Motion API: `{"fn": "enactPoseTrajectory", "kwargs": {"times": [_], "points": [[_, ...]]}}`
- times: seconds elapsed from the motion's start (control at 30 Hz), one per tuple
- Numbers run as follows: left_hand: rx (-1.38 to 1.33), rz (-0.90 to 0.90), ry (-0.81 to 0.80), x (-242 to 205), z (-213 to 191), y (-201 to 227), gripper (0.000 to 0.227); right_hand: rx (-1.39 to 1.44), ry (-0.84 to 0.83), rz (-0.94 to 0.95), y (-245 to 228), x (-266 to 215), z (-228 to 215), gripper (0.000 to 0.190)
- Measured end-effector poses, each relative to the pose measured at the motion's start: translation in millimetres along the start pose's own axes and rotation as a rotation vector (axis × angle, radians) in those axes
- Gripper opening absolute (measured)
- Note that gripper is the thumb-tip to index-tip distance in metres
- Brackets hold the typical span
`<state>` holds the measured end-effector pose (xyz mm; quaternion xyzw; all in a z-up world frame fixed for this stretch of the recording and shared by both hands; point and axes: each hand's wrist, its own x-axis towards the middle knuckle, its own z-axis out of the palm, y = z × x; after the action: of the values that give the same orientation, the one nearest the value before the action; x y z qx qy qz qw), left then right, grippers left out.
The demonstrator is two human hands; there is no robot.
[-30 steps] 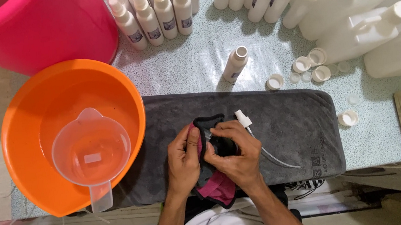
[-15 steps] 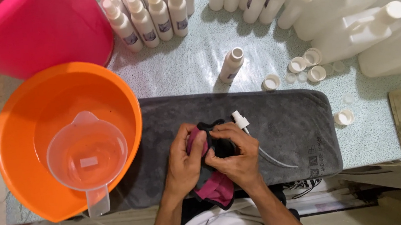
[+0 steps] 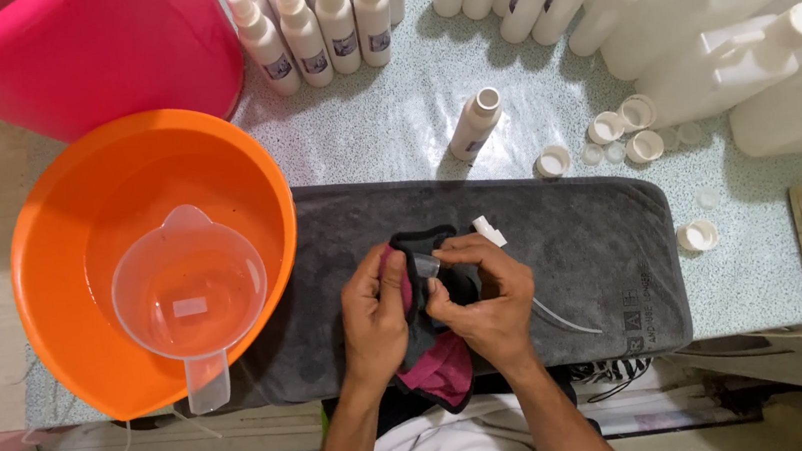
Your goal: Assembling small plastic bottles by inserting spray pumps and wiping them clean with a cloth.
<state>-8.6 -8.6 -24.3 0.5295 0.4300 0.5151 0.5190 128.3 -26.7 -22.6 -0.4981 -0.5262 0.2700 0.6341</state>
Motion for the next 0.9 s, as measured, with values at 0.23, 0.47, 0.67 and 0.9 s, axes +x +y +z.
{"fn": "enactPoseTrajectory", "kwargs": {"times": [0.23, 0.47, 0.67, 0.9], "points": [[0.063, 0.095, -0.015, -3, 11, 13, 0.025, 0.037, 0.008, 0.034, 1, -7, 0, 0.022], [0.157, 0.076, 0.072, -6, 19, -4, 0.040, -0.016, 0.035, 0.039, -6, -6, -11, 0.021], [-0.145, -0.173, 0.283, -5, 7, -11, 0.037, -0.339, -0.049, 0.024, -10, 22, -72, 0.021], [-0.453, -0.270, 0.348, -2, 1, -1, 0.034, -0.951, -0.266, 0.121, -35, 59, -108, 0.021]]}}
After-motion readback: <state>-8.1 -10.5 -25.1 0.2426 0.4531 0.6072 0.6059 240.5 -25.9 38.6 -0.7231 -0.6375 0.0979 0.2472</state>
